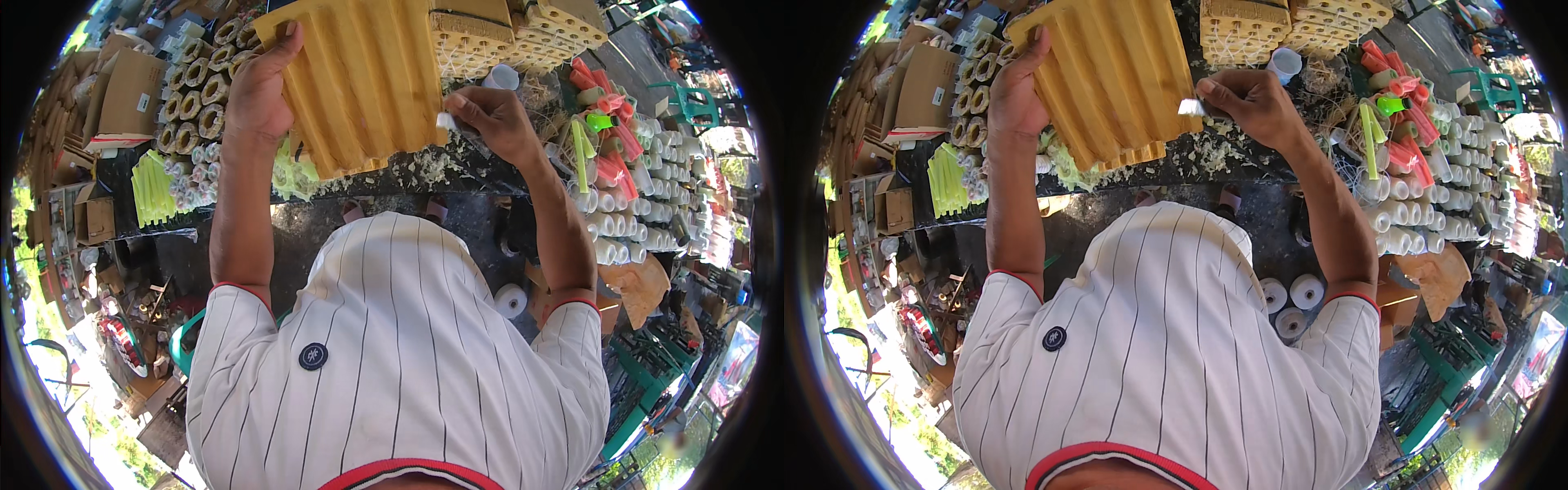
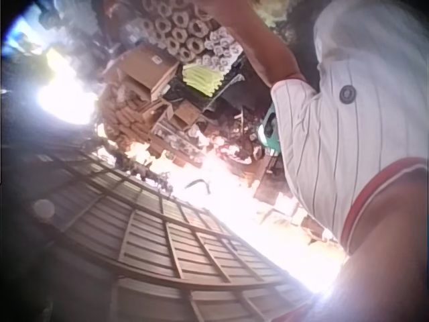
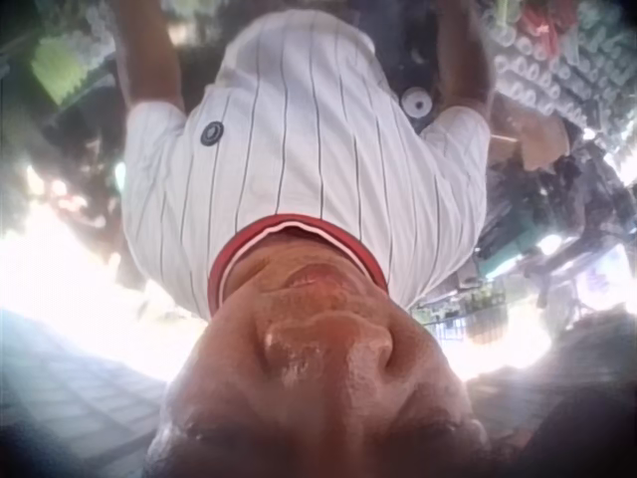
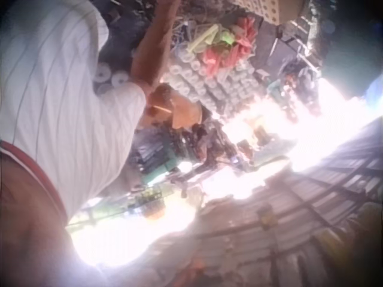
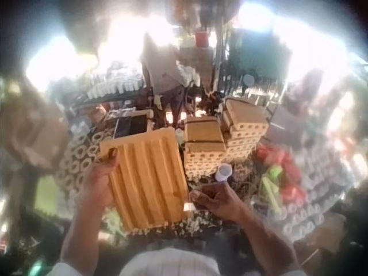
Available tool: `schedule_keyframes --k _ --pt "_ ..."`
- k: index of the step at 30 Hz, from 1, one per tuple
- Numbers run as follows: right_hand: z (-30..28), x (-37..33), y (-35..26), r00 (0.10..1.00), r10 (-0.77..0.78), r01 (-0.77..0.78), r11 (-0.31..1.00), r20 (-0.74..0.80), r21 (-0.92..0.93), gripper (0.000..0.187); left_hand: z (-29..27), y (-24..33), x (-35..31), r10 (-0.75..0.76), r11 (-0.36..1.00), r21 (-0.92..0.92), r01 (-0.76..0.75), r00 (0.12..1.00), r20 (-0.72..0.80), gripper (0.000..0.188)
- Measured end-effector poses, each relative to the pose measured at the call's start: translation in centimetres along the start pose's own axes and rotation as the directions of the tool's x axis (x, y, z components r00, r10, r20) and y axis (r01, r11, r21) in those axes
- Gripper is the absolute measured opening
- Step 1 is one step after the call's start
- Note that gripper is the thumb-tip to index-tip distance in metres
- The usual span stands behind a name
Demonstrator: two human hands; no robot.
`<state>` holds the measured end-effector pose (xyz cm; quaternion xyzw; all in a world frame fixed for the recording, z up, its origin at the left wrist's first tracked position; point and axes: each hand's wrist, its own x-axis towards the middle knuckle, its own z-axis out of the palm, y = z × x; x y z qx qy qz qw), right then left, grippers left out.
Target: The person cuts a yellow corrugated block into smaller pieces using a knife, then inserts green plastic strips into the grooves. The person ties the assembled pieces together with white string and places them on the work surface.
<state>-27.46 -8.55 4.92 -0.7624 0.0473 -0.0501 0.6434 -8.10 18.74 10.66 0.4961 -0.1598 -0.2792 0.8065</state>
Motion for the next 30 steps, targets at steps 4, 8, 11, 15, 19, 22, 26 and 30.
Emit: schedule_keyframes --k 4,8,11,15,19,22,26,30 --pt "0.3 0.0 -0.2 0.992 -0.070 0.089 0.979 0.109 -0.182 0.023 -0.2 -0.5 0.5 0.023 0.999 0.030 -0.023 1.000 -0.014 0.042" --pt "0.1 0.1 0.3 0.950 -0.223 0.272 0.935 0.220 -0.227 0.018 0.2 -0.7 -0.2 -0.018 0.998 0.063 0.021 0.999 -0.045 0.040" --pt "0.4 -0.4 -0.9 0.998 0.062 -0.055 0.968 0.019 -0.244 0.022 0.7 -0.8 -0.6 -0.027 0.999 0.039 0.030 0.996 -0.081 0.039" --pt "0.9 -1.0 -1.2 0.972 0.042 -0.157 0.852 -0.233 -0.500 0.031 1.0 -1.3 -0.8 -0.010 1.000 0.027 0.013 0.991 -0.131 0.036" --pt "5.9 -1.9 -4.3 0.902 -0.408 0.189 0.662 -0.137 -0.725 0.028 0.9 -2.1 0.0 0.010 0.997 0.079 0.004 0.984 -0.181 0.033" --pt "5.7 -0.5 -3.9 0.986 -0.151 0.042 0.651 -0.076 -0.758 0.045 1.7 -2.4 0.3 0.031 0.994 0.107 -0.010 0.979 -0.200 0.031" --pt "4.6 0.5 -4.2 0.992 0.124 -0.069 0.749 0.037 -0.659 0.060 1.9 -2.3 0.6 0.055 0.991 0.134 -0.027 0.975 -0.214 0.030" --pt "5.3 -0.4 -5.0 0.996 -0.089 0.076 0.669 0.022 -0.740 0.060 0.8 -2.9 0.6 0.060 0.997 0.057 -0.050 0.982 -0.180 0.032"
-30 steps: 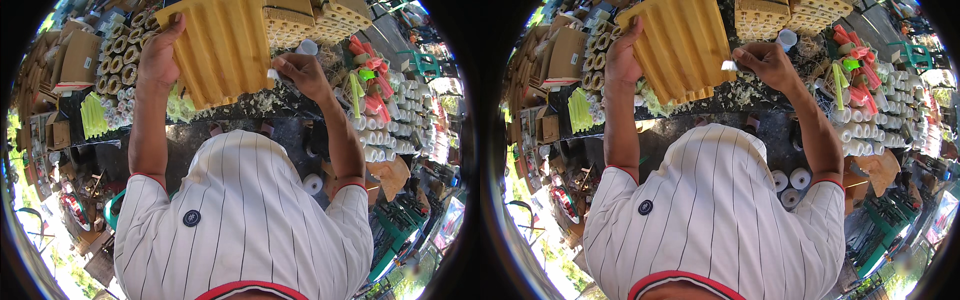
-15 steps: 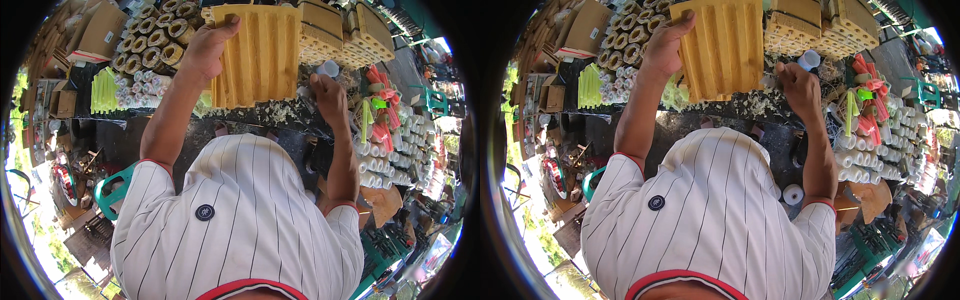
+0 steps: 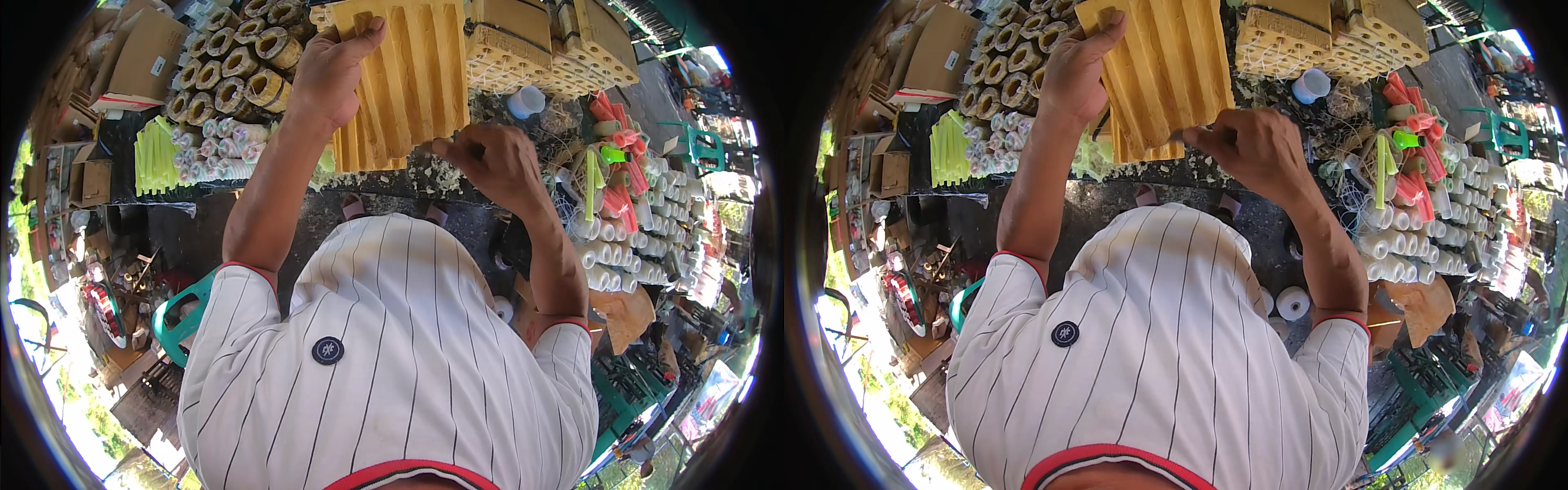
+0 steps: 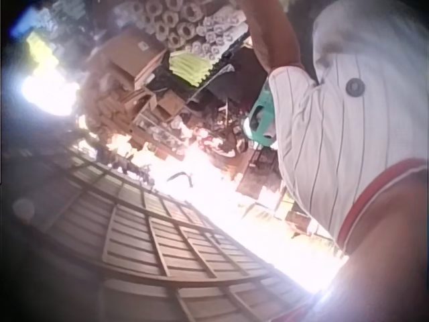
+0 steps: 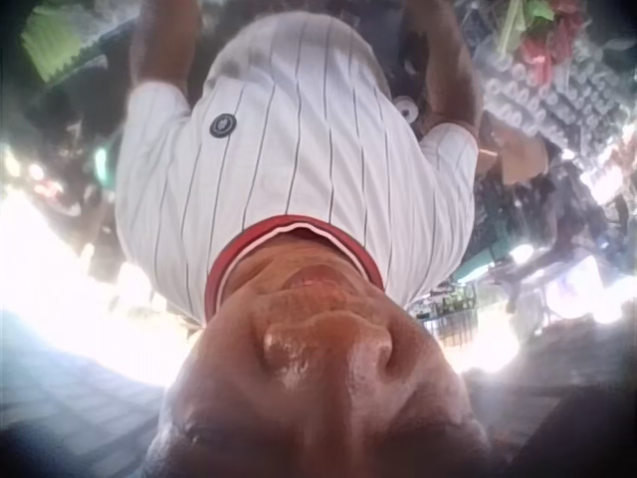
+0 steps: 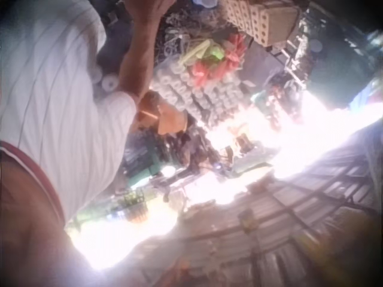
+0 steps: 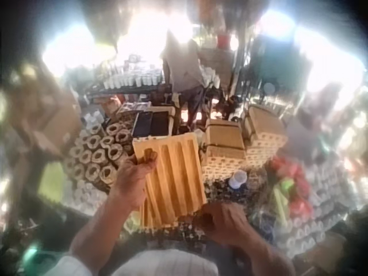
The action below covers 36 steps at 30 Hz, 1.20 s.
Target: The person cuts a yellow corrugated block into smaller pieces using a knife, then inserts green plastic strips into the grooves. The person ties the assembled pieces together with white string and places them on the work surface.
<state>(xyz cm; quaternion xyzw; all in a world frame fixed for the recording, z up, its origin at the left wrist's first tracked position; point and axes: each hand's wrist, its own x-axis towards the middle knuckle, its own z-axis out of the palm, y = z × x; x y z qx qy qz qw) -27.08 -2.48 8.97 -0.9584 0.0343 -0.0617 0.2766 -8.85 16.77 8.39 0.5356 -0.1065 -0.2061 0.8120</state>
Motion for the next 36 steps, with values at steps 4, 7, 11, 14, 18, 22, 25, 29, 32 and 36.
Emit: schedule_keyframes --k 4,7,11,14,18,22,25,29,32,36 --pt "-0.4 1.8 -1.3 0.855 -0.302 0.128 0.911 -0.422 -0.392 0.052 0.0 -0.2 -0.7 0.019 0.999 -0.029 -0.019 1.000 0.022 0.025" --pt "-0.9 1.8 -2.9 0.888 -0.307 0.088 0.844 -0.342 -0.529 0.047 0.9 0.3 -1.5 0.076 0.992 -0.103 -0.073 0.997 0.028 0.013" --pt "-0.6 1.8 -3.0 0.905 -0.294 0.070 0.817 -0.307 -0.573 0.044 1.8 1.0 -1.7 0.042 0.970 -0.241 -0.034 0.999 0.029 0.011" --pt "-0.1 2.1 -2.9 0.907 -0.290 0.070 0.819 -0.305 -0.570 0.043 2.3 1.3 -1.7 0.069 0.965 -0.256 -0.065 0.998 0.006 0.011" --pt "0.4 2.3 -3.0 0.898 -0.301 0.069 0.817 -0.321 -0.573 0.043 1.8 1.2 -1.4 0.055 0.971 -0.235 -0.051 0.998 0.012 0.013" --pt "0.9 2.6 -2.8 0.891 -0.310 0.069 0.814 -0.331 -0.577 0.042 1.5 1.2 -1.1 0.072 0.971 -0.227 -0.069 0.997 0.003 0.017" --pt "1.1 3.0 -2.0 0.894 -0.306 0.093 0.841 -0.326 -0.533 0.043 1.5 1.6 -1.1 0.056 0.961 -0.274 -0.044 0.998 0.033 0.021" --pt "0.4 3.8 -1.0 0.991 -0.015 -0.014 0.978 -0.136 -0.209 0.046 1.3 1.7 -1.1 0.040 0.955 -0.297 -0.023 0.998 0.050 0.024" --pt "0.1 3.8 -0.2 0.971 -0.113 0.061 0.969 -0.210 -0.240 0.047 0.7 1.0 -0.7 0.083 0.960 -0.271 -0.072 0.996 0.030 0.024" --pt "0.2 3.7 -0.8 0.858 -0.392 0.185 0.839 -0.333 -0.511 0.044 1.2 1.3 -0.7 0.089 0.967 -0.243 -0.080 0.996 0.025 0.023"
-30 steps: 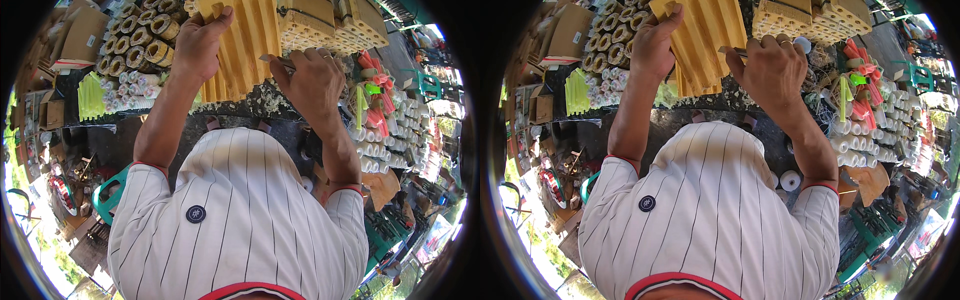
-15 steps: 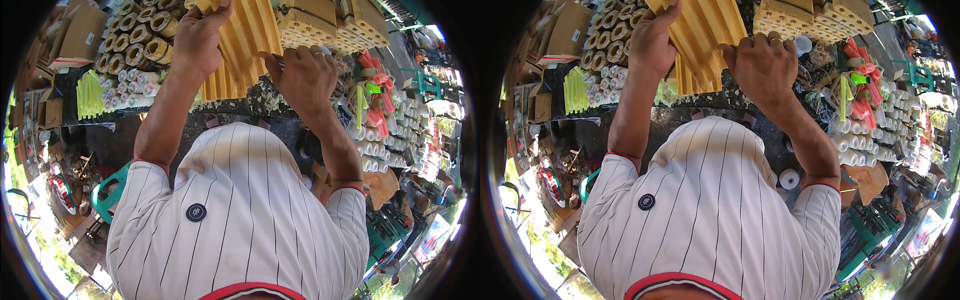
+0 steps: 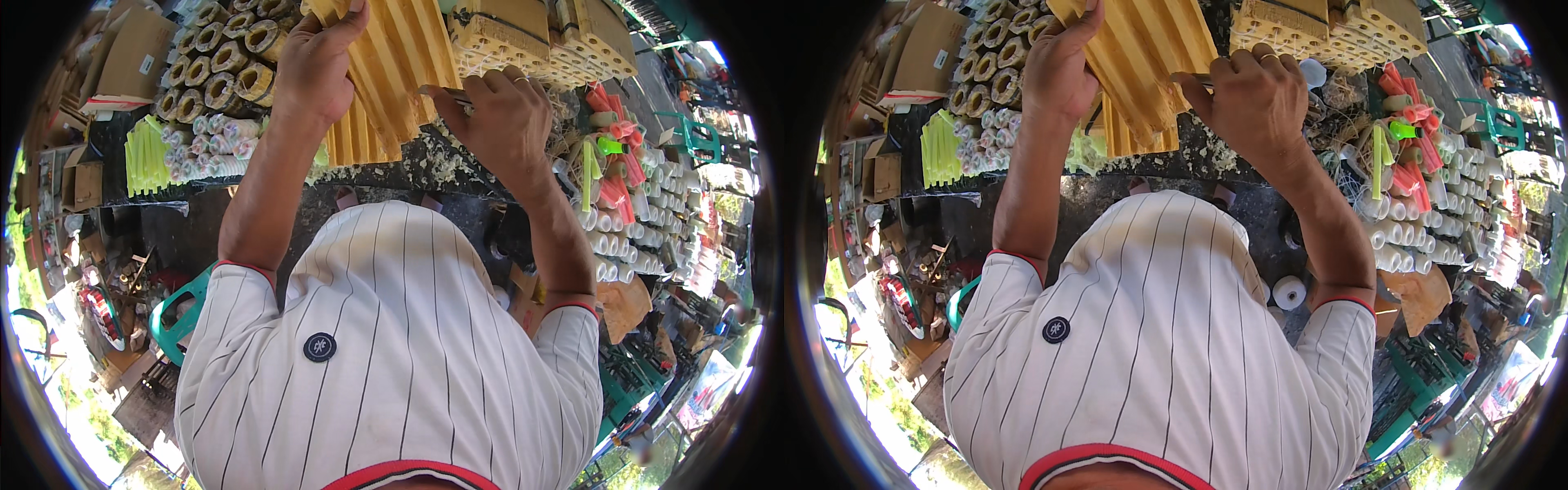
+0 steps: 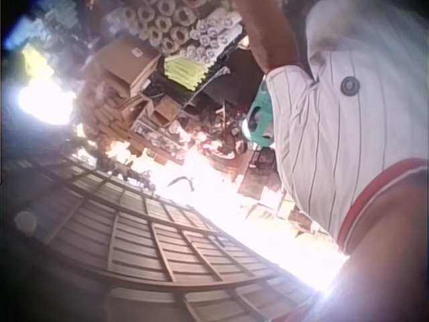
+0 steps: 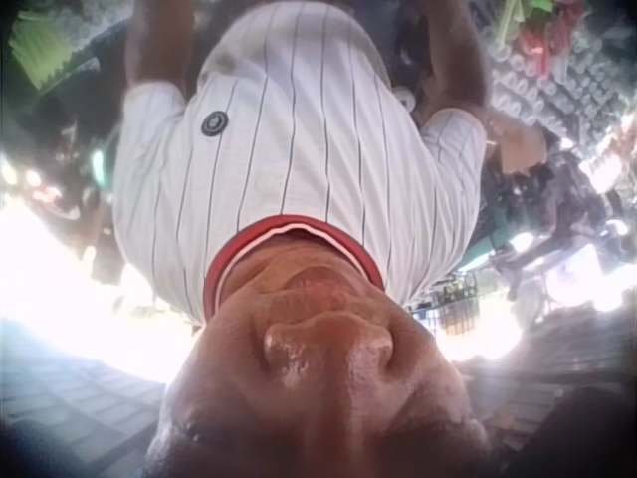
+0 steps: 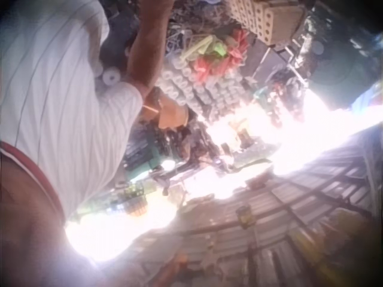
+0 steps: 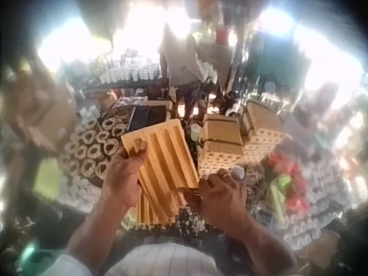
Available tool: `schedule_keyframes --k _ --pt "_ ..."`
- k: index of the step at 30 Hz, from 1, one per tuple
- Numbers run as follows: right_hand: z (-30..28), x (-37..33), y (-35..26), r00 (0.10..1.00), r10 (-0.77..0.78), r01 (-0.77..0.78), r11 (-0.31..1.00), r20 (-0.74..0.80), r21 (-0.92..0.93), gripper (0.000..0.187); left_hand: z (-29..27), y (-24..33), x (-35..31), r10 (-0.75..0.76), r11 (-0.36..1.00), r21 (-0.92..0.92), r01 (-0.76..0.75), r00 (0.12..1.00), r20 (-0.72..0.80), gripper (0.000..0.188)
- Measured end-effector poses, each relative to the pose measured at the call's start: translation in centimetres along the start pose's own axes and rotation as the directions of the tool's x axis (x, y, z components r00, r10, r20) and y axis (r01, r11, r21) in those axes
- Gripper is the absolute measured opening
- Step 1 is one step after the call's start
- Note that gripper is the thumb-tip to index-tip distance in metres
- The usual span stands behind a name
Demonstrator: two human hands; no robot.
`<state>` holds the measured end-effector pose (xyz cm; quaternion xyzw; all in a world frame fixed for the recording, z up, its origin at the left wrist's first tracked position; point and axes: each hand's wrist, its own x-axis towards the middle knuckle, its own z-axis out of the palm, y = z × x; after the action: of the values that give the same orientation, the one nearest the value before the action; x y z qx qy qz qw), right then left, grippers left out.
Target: The person cuts a yellow corrugated block into smaller pieces using a knife, then inserts green plastic strips into the grooves. The person ties the assembled pieces together with white string and places them on the work surface.
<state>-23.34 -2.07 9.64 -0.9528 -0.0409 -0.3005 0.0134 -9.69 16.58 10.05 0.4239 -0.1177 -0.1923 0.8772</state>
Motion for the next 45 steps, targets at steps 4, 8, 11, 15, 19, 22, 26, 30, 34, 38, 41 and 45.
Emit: schedule_keyframes --k 4,8,11,15,19,22,26,30,34,38,41,45 --pt "-0.1 -0.1 -0.5 0.998 -0.047 0.051 0.994 0.040 -0.093 0.042 0.2 0.2 0.2 -0.019 1.000 0.003 0.019 0.999 -0.041 0.022" --pt "-0.6 -0.2 -0.1 0.993 -0.028 0.034 0.998 0.111 -0.053 0.043 -0.1 0.1 0.5 -0.013 1.000 -0.003 0.013 0.999 -0.037 0.022" --pt "-0.1 0.1 -0.1 0.998 -0.055 0.054 0.996 -0.013 -0.072 0.045 -0.5 0.2 0.5 -0.016 1.000 -0.006 0.016 1.000 -0.014 0.022" --pt "-0.3 -0.3 0.4 0.993 -0.054 0.050 0.998 0.107 0.037 0.046 -0.2 0.4 0.9 0.008 1.000 -0.014 -0.008 1.000 -0.012 0.022" --pt "0.6 -1.8 0.4 0.988 0.122 -0.136 0.979 0.099 0.153 0.045 0.2 0.9 1.3 0.008 1.000 -0.012 -0.010 0.989 -0.147 0.024" --pt "1.5 -3.9 0.0 0.989 0.125 -0.134 0.982 0.076 0.135 0.042 -0.1 1.1 1.6 0.029 0.999 -0.031 -0.035 0.984 -0.174 0.031" --pt "3.0 -6.7 -0.3 0.914 0.384 -0.402 0.821 0.128 0.405 0.038 -3.3 1.9 2.8 0.066 0.998 0.021 -0.064 0.994 -0.082 0.039" --pt "4.3 -5.4 -0.8 0.901 0.362 -0.264 0.895 -0.239 0.360 0.032 -1.5 2.3 1.8 0.014 0.999 -0.045 -0.018 0.995 -0.101 0.044" --pt "4.8 -4.6 -0.6 0.870 0.298 -0.235 0.951 -0.393 0.202 0.030 -0.9 2.1 1.8 -0.040 0.996 -0.083 0.025 0.984 -0.172 0.045" --pt "4.8 -4.6 -0.9 0.863 0.334 -0.259 0.937 -0.379 0.236 0.030 -1.2 1.4 1.9 -0.044 0.996 -0.083 0.026 0.976 -0.215 0.046" --pt "4.6 -4.6 -1.4 0.865 0.489 -0.381 0.781 -0.108 0.494 0.034 -1.6 1.3 2.2 -0.025 0.997 -0.070 0.008 0.971 -0.238 0.046" --pt "1.8 -4.3 -1.8 0.668 0.540 -0.717 0.286 0.511 0.635 0.039 -2.3 1.6 2.0 -0.069 0.991 -0.128 0.038 0.967 -0.245 0.046"
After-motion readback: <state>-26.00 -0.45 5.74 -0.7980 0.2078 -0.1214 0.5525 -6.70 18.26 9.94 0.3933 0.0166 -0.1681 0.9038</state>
